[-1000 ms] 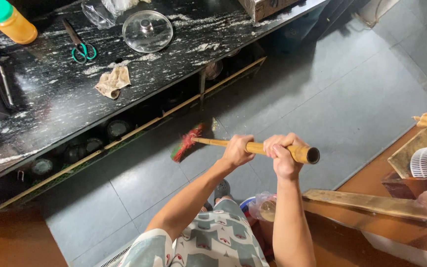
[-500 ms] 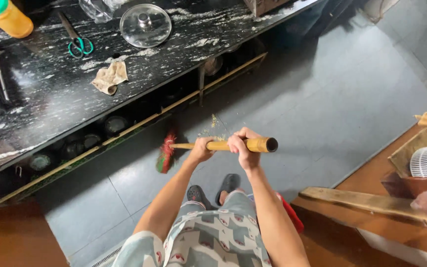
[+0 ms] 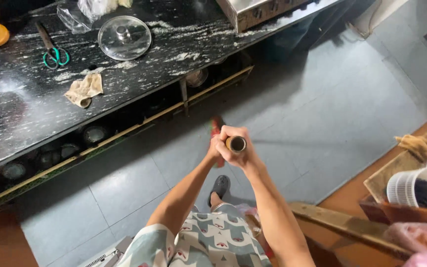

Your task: The recorder cleans a black kitchen countertop with a cloth, then sweeps the floor with a broom.

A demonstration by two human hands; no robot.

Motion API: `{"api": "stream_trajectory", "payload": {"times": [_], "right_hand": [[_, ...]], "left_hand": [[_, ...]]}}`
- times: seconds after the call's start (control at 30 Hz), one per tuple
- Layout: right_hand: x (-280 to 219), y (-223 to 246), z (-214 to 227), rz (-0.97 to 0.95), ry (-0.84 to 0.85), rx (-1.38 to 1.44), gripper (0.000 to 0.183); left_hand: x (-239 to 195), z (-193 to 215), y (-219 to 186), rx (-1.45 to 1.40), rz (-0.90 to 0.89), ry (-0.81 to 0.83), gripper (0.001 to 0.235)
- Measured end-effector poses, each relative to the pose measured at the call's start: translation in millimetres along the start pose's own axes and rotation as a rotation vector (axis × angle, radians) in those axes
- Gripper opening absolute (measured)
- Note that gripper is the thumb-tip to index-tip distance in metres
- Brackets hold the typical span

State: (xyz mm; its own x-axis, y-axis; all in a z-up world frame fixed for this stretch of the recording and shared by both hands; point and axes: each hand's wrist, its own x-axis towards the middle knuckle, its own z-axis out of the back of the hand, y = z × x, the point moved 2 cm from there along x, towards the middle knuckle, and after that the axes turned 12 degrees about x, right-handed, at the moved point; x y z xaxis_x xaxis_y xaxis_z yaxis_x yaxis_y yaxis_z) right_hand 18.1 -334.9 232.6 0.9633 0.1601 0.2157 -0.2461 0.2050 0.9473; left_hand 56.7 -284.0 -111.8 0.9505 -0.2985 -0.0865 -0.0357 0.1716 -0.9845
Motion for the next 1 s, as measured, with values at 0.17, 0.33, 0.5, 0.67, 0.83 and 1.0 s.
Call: {"api": "stream_trajectory", "payload": {"times": [0.17,0.33,0.5,0.67,0.83,1.0], "right_hand": [[17,10,42,0.106,0.056,0.186,0.025],[28,26,101,0.282,-0.020,0.225,0.015],[40,-16,132,0.185,-0.097,0.775,0.024],[43,-118,104,0.168,-0.081,0.897,0.024],[55,-133,78,0.154,-0.121,0.898,0.023],[47,-132,113,0.065,-0.464,0.753,0.023]], "left_hand": [[25,-8,-90,0.241,-0.362,-0.047,0.024],[31,-10,-160,0.517,-0.532,-0.207,0.035],[36,-5,-139,0.672,-0.283,-0.236,0.030],[26,13,-150,0.787,-0.135,-0.463,0.025],[29,17,-135,0.762,-0.135,-0.562,0.035],[81,-28,-88,0.646,-0.100,-0.436,0.019]]}}
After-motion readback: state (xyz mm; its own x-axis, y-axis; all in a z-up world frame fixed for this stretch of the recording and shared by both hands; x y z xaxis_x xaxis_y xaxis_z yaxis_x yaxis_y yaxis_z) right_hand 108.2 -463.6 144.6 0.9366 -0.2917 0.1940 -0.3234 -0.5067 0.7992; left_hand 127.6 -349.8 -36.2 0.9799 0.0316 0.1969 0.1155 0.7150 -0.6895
